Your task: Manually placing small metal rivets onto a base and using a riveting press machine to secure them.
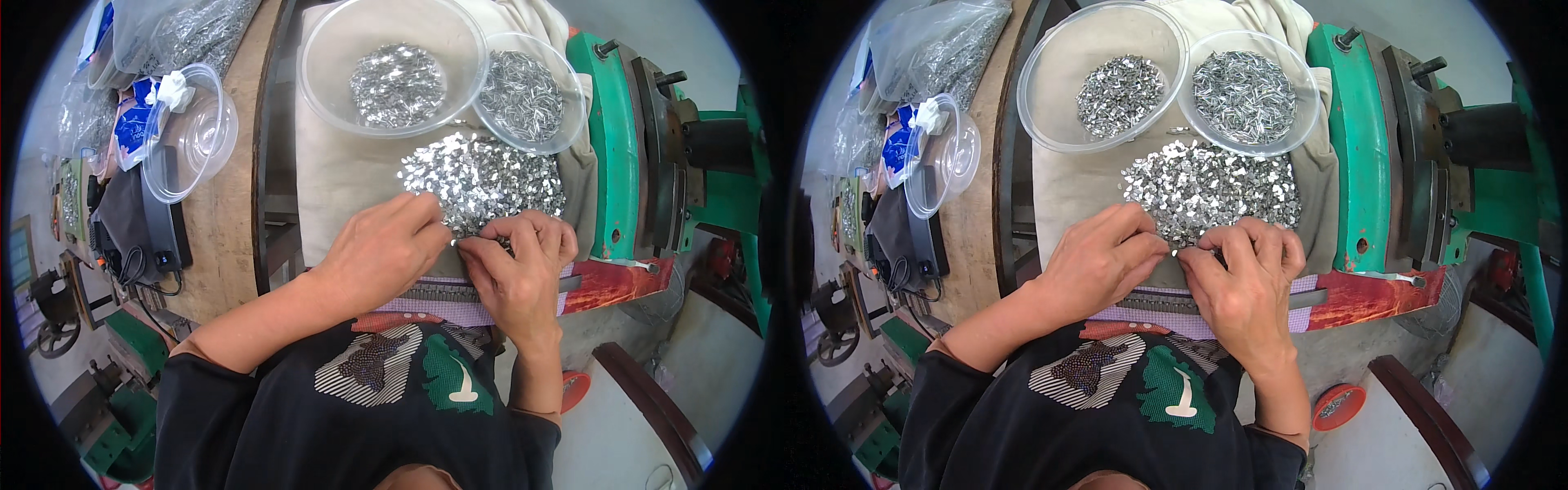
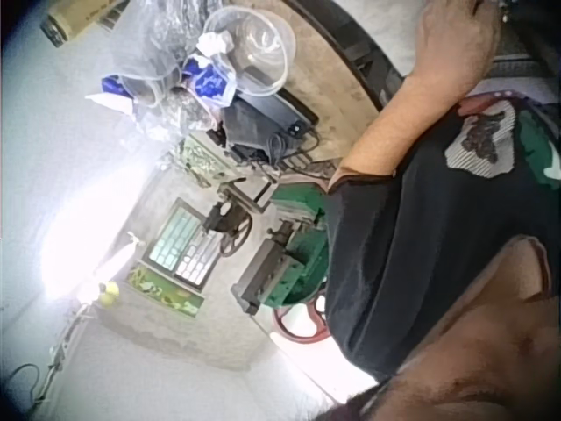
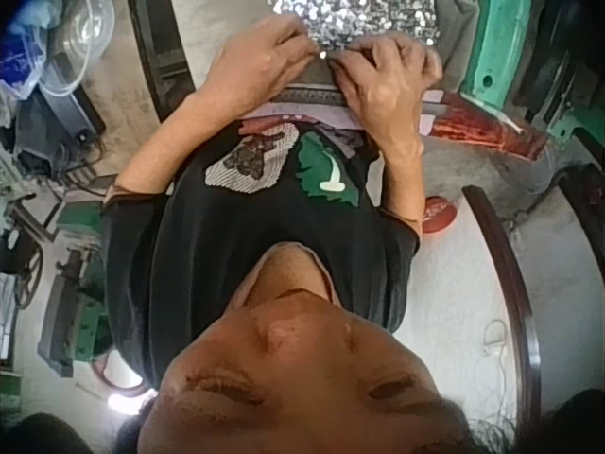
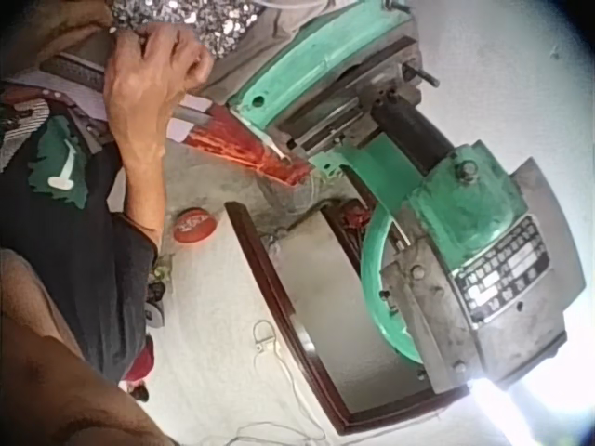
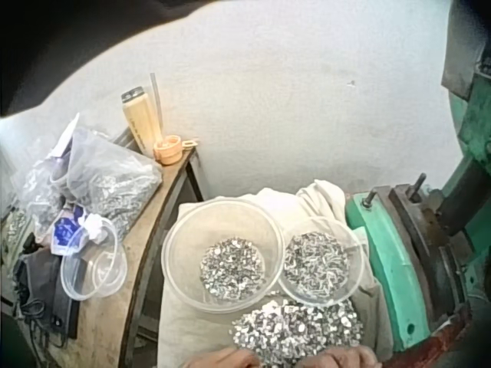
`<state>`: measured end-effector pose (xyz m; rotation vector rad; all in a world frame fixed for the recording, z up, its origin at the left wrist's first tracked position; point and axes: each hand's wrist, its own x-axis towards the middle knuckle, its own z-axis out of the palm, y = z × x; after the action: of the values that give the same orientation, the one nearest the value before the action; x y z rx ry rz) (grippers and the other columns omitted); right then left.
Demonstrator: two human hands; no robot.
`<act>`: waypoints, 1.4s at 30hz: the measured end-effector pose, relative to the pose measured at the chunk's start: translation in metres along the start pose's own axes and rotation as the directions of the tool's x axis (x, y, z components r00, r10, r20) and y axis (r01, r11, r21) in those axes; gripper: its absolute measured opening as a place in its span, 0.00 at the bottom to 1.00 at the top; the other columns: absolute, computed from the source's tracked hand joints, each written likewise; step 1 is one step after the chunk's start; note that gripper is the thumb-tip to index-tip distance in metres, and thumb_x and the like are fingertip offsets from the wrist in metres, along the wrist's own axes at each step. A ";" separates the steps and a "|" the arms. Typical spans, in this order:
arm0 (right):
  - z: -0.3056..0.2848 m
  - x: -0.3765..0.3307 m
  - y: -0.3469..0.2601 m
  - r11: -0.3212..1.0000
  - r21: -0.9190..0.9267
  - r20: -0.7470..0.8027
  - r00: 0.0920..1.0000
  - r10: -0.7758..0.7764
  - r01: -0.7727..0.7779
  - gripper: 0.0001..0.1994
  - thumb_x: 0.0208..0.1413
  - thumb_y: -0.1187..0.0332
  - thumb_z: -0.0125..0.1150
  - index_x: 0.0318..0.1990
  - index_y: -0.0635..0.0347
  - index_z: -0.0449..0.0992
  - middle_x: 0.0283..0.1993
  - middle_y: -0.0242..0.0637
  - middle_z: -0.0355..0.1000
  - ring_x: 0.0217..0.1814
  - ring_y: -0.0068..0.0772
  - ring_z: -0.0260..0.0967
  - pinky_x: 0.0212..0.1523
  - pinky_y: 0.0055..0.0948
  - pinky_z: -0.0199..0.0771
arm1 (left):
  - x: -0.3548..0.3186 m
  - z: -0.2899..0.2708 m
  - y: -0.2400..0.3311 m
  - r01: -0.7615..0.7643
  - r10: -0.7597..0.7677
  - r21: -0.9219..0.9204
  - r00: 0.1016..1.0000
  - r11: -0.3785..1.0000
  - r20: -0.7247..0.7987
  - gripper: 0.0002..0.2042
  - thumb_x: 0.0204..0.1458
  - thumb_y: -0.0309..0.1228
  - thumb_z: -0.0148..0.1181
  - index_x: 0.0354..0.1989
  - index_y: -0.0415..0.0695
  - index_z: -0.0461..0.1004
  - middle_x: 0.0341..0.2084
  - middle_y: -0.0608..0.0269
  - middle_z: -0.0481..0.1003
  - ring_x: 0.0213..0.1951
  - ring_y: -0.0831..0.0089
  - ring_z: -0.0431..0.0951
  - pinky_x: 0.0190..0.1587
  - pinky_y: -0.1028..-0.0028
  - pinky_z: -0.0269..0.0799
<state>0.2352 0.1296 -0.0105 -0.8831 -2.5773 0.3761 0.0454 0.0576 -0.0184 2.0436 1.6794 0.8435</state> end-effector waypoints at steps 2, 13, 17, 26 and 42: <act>0.001 0.001 -0.001 1.000 -0.015 0.015 1.000 -0.020 0.021 0.08 0.42 0.67 0.72 0.32 0.47 0.83 0.39 0.22 0.72 0.51 0.33 0.66 0.58 0.44 0.54 | -0.001 0.002 0.001 0.018 -0.018 0.004 1.000 1.000 -0.002 0.04 0.47 0.26 0.63 0.29 0.41 0.74 0.30 0.61 0.68 0.34 0.63 0.74 0.33 0.65 0.74; -0.005 -0.003 0.010 0.997 0.074 0.062 0.998 -0.025 0.021 0.07 0.40 0.68 0.72 0.29 0.51 0.79 0.41 0.22 0.73 0.53 0.34 0.66 0.60 0.45 0.52 | 0.003 0.014 0.011 0.069 -0.069 0.066 0.998 0.995 -0.005 0.07 0.43 0.24 0.69 0.31 0.42 0.77 0.31 0.64 0.71 0.34 0.65 0.75 0.32 0.66 0.73; -0.018 -0.005 0.015 0.996 0.082 0.057 0.997 -0.043 0.038 0.08 0.39 0.69 0.72 0.29 0.51 0.80 0.42 0.23 0.73 0.53 0.35 0.66 0.59 0.44 0.52 | 0.004 0.012 0.015 0.061 -0.061 0.044 0.998 0.997 -0.002 0.07 0.42 0.24 0.69 0.29 0.42 0.76 0.31 0.64 0.71 0.33 0.65 0.75 0.31 0.66 0.73; -0.039 -0.032 0.013 0.990 0.139 0.120 0.993 0.019 -0.036 0.09 0.40 0.69 0.73 0.31 0.51 0.79 0.44 0.23 0.74 0.55 0.38 0.65 0.57 0.45 0.53 | -0.004 0.014 0.038 -0.016 0.020 -0.075 0.998 0.997 0.053 0.07 0.43 0.26 0.69 0.28 0.43 0.76 0.31 0.64 0.71 0.33 0.65 0.74 0.34 0.67 0.70; -0.027 -0.043 0.004 1.000 0.024 0.137 0.990 -0.020 0.016 0.09 0.44 0.66 0.72 0.34 0.48 0.80 0.44 0.20 0.73 0.56 0.32 0.65 0.61 0.47 0.52 | -0.012 0.018 0.039 -0.006 0.011 -0.053 0.995 0.999 0.095 0.09 0.43 0.31 0.70 0.32 0.44 0.78 0.33 0.65 0.72 0.36 0.66 0.73 0.37 0.68 0.66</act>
<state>0.2808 0.1088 0.0003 -0.8531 -2.6984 0.4748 0.0847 0.0389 -0.0106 2.0246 1.5818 0.7720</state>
